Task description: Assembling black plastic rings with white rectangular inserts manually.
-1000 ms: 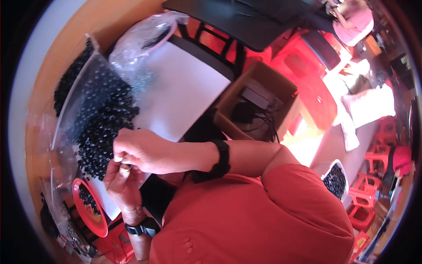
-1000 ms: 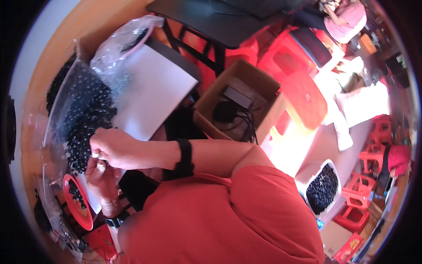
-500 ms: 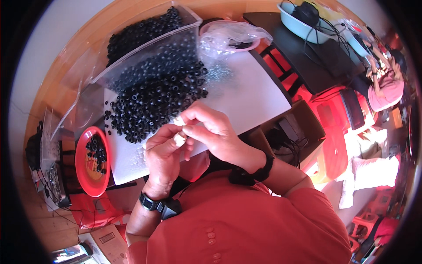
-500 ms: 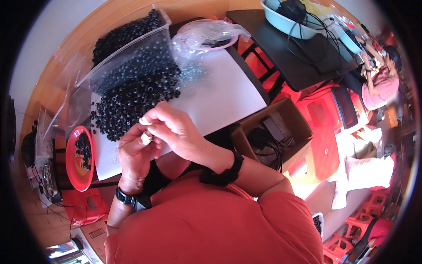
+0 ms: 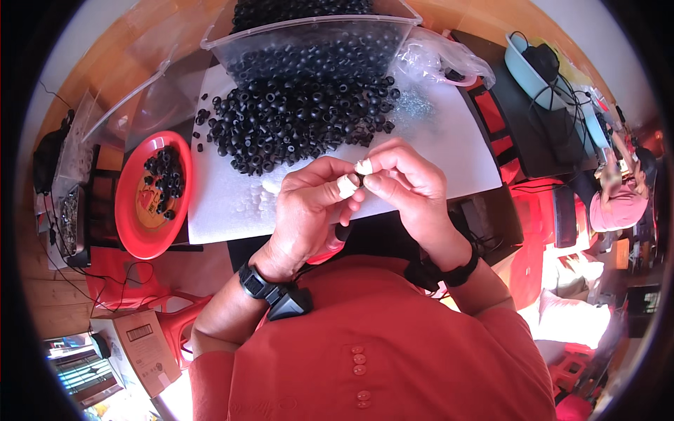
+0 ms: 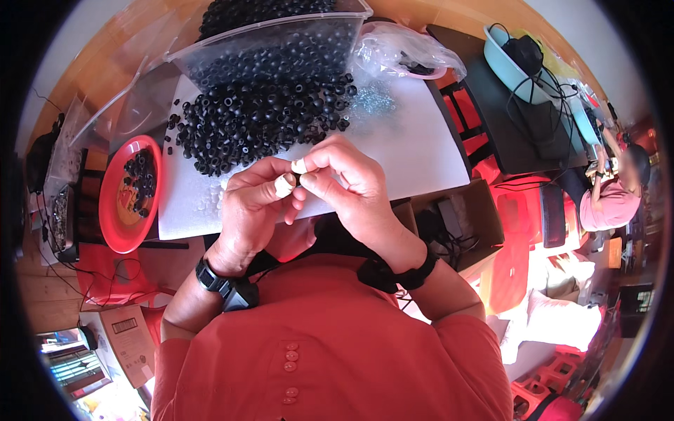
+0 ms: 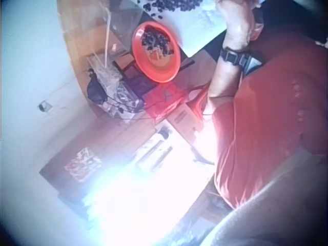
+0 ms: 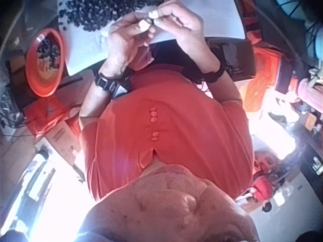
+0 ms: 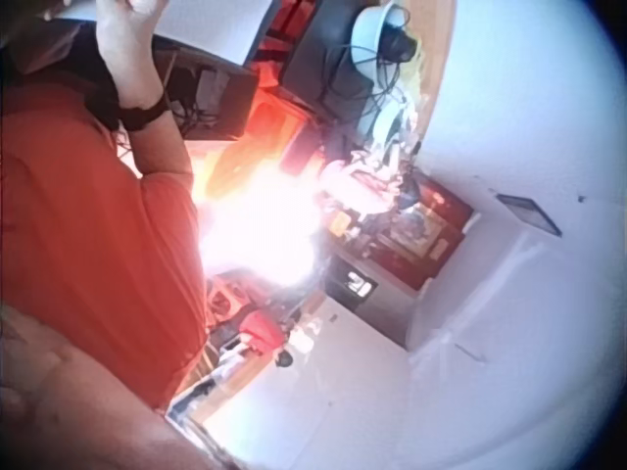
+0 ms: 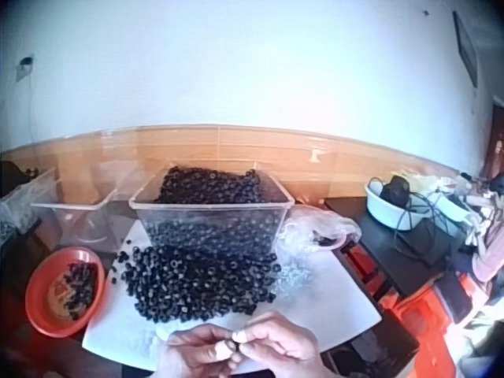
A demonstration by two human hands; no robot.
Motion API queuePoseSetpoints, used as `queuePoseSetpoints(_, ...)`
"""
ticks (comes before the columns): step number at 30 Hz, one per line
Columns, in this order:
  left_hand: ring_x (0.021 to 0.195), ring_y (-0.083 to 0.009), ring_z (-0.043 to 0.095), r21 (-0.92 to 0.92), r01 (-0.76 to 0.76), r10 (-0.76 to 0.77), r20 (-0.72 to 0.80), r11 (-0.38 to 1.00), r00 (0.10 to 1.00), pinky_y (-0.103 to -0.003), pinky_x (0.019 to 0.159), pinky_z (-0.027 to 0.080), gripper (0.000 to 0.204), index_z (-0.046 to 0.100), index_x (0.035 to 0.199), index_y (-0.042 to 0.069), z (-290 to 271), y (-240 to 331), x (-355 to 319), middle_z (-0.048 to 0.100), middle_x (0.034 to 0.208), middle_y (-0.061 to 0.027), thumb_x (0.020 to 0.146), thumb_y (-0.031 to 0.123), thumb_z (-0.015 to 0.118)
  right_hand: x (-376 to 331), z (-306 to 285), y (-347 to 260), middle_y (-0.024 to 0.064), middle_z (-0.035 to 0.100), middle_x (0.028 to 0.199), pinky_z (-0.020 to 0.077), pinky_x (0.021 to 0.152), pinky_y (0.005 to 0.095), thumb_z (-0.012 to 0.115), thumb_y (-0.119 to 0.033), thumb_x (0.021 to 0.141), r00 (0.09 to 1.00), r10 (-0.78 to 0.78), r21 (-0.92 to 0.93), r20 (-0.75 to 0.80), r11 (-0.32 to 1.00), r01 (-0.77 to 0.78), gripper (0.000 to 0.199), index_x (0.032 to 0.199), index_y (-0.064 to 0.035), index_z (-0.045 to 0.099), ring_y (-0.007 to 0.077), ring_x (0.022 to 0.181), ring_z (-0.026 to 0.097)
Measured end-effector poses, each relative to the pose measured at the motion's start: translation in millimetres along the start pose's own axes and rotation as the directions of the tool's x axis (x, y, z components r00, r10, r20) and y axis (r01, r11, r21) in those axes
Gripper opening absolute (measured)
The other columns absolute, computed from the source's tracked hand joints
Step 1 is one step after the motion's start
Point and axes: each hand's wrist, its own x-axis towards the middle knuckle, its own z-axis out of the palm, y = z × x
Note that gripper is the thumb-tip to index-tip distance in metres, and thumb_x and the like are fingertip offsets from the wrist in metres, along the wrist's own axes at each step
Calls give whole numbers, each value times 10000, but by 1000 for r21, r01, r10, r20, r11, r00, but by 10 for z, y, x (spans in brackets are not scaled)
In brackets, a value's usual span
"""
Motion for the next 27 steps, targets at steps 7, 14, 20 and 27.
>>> queuePoseSetpoints(7, 707, -131, 622, -24, 19, -18, 17, 1000, 1000, -228, 551, 476, 195, 629, 1045, -35, -20, 10, -15, 669, 825, -88, 935, 125, 644, 8, -23, -108, 41, 618, 994, 507, 778, 256, 649, 37, 892, 985, 141, 52, -98, 989, -137, 172, 1050, -9, 602, 98, 883, 615)
queuePoseSetpoints(14, 721, -175, 633, -117, -38, 44, 51, 992, 998, -257, 562, 484, 194, 609, 1049, -50, -93, -48, -8, 667, 855, -110, 935, 105, 638, 562, -787, -388, 71, 686, 876, 499, 722, 271, 705, -46, 816, 991, -17, -731, -136, 676, -89, 205, 1013, -74, 655, 132, 803, 653)
queuePoseSetpoints(20, 708, -173, 640, -87, -35, 41, 66, 996, 997, -249, 545, 488, 176, 609, 1024, -64, -92, -39, 12, 664, 839, -118, 928, 82, 638, 1323, -1220, -293, 158, 697, 949, 520, 769, 421, 679, -85, 777, 992, 101, -996, -75, 40, -79, 392, 1155, -178, 637, 323, 896, 675)
queuePoseSetpoints(27, 712, -165, 639, -112, -40, 51, 99, 993, 994, -251, 554, 497, 174, 613, 1026, -54, -115, -37, -23, 666, 846, -112, 923, 82, 646, 1715, -1838, 31, 77, 677, 778, 480, 537, 286, 585, -99, 850, 900, 172, -632, -401, 659, -407, 232, 1054, -100, 696, 176, 596, 647)
